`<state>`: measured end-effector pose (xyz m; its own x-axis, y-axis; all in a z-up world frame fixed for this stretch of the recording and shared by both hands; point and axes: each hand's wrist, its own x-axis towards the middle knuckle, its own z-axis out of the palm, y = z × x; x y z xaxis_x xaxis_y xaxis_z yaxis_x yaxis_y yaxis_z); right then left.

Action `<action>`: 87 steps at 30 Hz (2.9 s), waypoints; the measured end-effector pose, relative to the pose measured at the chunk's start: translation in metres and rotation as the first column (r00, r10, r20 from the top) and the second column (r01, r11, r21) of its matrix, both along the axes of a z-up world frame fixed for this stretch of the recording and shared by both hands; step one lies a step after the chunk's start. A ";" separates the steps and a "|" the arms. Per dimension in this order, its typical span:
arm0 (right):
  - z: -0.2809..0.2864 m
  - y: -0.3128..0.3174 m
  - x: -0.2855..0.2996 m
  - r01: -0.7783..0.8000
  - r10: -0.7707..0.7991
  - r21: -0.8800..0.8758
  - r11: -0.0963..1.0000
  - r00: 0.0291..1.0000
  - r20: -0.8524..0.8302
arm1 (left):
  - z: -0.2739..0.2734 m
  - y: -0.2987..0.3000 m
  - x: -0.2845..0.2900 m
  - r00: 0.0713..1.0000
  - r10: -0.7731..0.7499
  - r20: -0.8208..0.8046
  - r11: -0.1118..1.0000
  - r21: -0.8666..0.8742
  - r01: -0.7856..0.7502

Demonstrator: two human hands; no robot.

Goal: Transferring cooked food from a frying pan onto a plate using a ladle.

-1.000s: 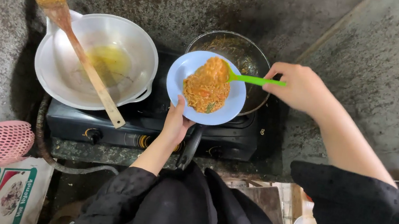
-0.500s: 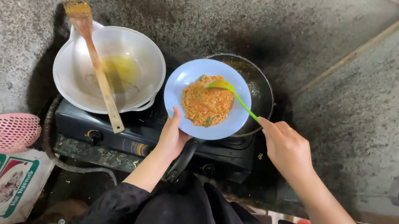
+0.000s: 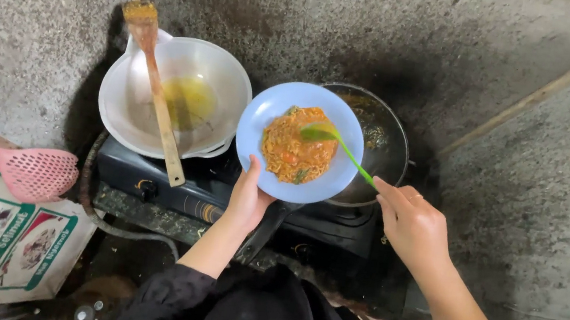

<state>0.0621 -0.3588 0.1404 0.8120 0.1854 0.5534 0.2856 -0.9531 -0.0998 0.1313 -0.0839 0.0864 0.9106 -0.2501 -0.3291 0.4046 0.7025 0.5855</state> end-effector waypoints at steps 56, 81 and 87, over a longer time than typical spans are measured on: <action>-0.099 -0.039 0.168 0.248 0.110 0.186 0.951 0.293 -0.950 | -0.033 0.103 -0.126 0.878 0.472 0.078 0.789 0.407 -0.460; -0.107 -0.059 0.149 0.148 -0.186 -0.135 0.980 0.417 -0.890 | -0.031 0.096 -0.124 0.886 0.463 0.025 0.803 0.412 -0.431; -0.117 -0.079 0.131 0.128 -0.068 0.020 0.992 0.649 -0.758 | -0.047 0.097 -0.125 0.867 0.493 0.079 0.781 0.399 -0.480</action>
